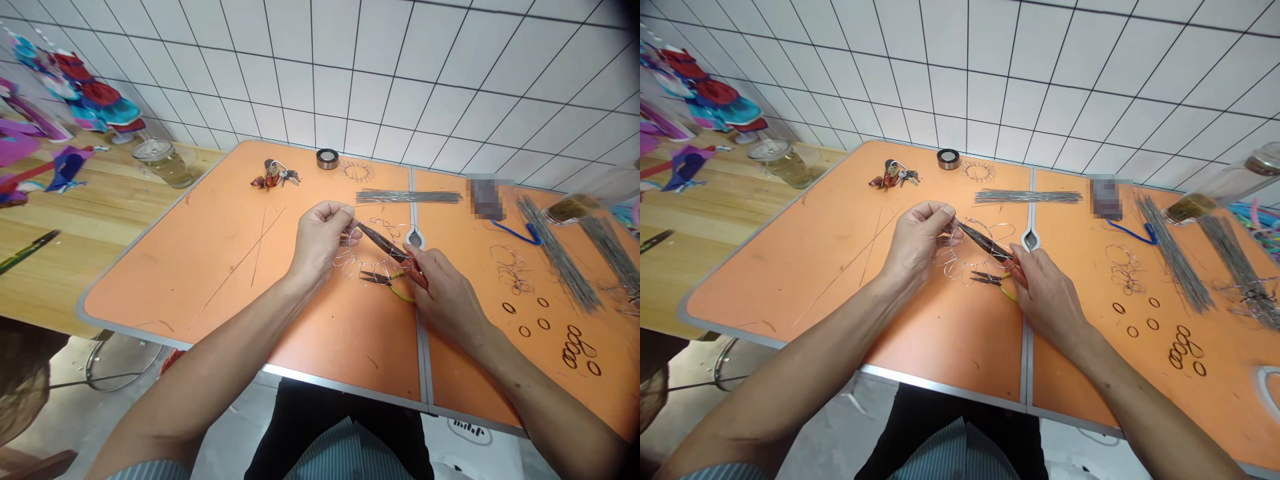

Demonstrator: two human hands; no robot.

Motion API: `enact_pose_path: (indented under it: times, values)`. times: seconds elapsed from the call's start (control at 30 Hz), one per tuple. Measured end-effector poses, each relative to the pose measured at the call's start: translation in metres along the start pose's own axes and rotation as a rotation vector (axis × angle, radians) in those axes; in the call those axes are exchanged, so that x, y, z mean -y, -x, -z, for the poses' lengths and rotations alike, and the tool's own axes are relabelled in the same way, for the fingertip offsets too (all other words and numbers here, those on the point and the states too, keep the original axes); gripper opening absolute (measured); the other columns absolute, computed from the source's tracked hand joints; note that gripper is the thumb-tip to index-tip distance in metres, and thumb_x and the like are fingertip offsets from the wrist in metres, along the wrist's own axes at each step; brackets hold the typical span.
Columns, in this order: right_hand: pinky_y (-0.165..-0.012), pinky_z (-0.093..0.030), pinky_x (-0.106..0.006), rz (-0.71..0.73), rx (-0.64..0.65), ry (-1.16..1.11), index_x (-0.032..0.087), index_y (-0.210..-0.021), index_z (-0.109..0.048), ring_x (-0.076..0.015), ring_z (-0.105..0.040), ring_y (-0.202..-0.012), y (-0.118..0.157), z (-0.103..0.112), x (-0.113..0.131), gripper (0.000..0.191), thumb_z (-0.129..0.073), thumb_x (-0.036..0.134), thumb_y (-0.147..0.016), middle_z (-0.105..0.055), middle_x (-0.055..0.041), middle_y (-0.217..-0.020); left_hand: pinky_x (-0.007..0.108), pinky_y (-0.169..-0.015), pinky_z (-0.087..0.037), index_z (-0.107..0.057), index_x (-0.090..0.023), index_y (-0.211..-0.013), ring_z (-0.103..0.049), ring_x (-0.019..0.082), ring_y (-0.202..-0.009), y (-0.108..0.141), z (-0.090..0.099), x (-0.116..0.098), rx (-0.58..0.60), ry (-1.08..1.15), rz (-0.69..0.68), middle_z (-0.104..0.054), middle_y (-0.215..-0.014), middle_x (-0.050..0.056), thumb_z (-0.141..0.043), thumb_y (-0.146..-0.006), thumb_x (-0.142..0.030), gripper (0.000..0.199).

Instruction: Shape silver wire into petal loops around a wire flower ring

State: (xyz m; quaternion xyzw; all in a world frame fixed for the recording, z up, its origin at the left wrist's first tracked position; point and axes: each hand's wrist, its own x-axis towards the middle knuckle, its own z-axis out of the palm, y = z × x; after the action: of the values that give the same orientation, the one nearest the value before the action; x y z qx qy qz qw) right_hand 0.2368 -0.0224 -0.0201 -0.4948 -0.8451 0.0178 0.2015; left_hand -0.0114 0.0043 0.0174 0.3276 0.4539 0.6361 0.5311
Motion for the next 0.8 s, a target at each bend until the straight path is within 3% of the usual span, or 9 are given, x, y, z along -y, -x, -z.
enact_pose_path:
  times: [0.33, 0.6, 0.8]
  values:
    - [-0.078, -0.056, -0.041, -0.01, 0.009, -0.069, 0.021, -0.149, -0.066, -0.0309, -0.075, -0.103, 0.0022, 0.003, 0.0046, 0.04, -0.045, 0.033, -0.117, -0.077, -0.0109, -0.111, 0.022, -0.059, -0.058, -0.069, -0.018, -0.077, -0.067, 0.01, -0.058, -0.0021, 0.0003, 0.0025, -0.002, -0.01, 0.003, -0.069, -0.073, 0.0, -0.077, -0.091, -0.025, 0.017]
    - [-0.068, -0.049, -0.036, -0.002, 0.018, -0.085, 0.024, -0.132, -0.071, -0.0261, -0.069, -0.083, 0.002, 0.0068, 0.0072, 0.032, -0.044, 0.031, -0.117, -0.072, -0.0064, -0.094, 0.023, -0.061, -0.059, -0.069, -0.018, -0.078, -0.067, 0.01, -0.059, -0.0021, 0.0009, 0.0032, 0.004, -0.016, 0.004, -0.069, -0.073, 0.001, -0.079, -0.089, -0.025, 0.017]
    - [-0.067, -0.047, -0.035, -0.027, 0.034, -0.132, 0.026, -0.121, -0.07, -0.0242, -0.066, -0.079, 0.0021, 0.0077, 0.0088, 0.028, -0.043, 0.035, -0.118, -0.069, -0.0049, -0.091, 0.023, -0.06, -0.057, -0.069, -0.018, -0.077, -0.067, 0.01, -0.058, -0.0025, 0.0006, 0.0041, 0.008, -0.019, 0.006, -0.069, -0.073, 0.001, -0.078, -0.09, -0.025, 0.017]
